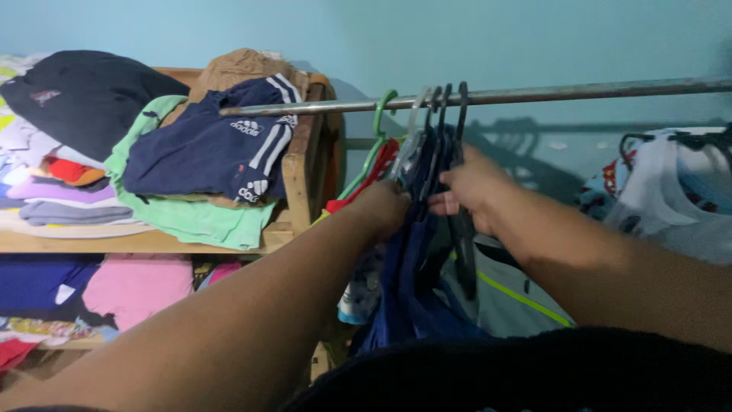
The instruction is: The person organizes a pile of clothes on a bed by folding some items and hanging others on hangers. They place folded clothes on a shelf and hang shirts on a metal clothing rack.
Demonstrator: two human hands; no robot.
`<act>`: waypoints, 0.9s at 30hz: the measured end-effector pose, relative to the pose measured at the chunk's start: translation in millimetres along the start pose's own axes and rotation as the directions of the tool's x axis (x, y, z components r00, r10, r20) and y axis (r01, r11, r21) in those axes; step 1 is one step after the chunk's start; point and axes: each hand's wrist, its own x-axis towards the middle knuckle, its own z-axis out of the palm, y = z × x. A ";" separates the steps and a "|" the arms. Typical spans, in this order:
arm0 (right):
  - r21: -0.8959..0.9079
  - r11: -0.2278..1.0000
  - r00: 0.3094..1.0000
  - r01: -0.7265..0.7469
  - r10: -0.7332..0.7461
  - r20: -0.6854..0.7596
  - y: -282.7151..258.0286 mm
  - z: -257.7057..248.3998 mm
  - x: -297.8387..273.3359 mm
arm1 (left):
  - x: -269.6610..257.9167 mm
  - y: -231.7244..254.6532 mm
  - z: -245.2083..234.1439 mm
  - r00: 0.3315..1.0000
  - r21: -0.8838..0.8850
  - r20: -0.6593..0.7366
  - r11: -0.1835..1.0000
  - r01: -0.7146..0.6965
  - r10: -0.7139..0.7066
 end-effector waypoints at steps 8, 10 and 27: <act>-0.032 0.998 0.997 0.058 -0.059 -0.044 15.8 42.4 15.5 | -20.0 -24.8 -9.3 0.973 0.042 -0.223 0.997 0.062 -0.051; -0.036 0.998 0.999 0.042 -0.044 -0.030 16.4 51.5 11.3 | -30.1 -22.5 -20.8 0.976 -0.047 -0.171 0.991 0.128 -0.134; 0.047 0.998 0.999 -0.033 0.033 0.005 43.7 15.5 26.0 | -60.1 19.9 -32.4 0.966 0.035 -0.162 0.977 0.209 -0.201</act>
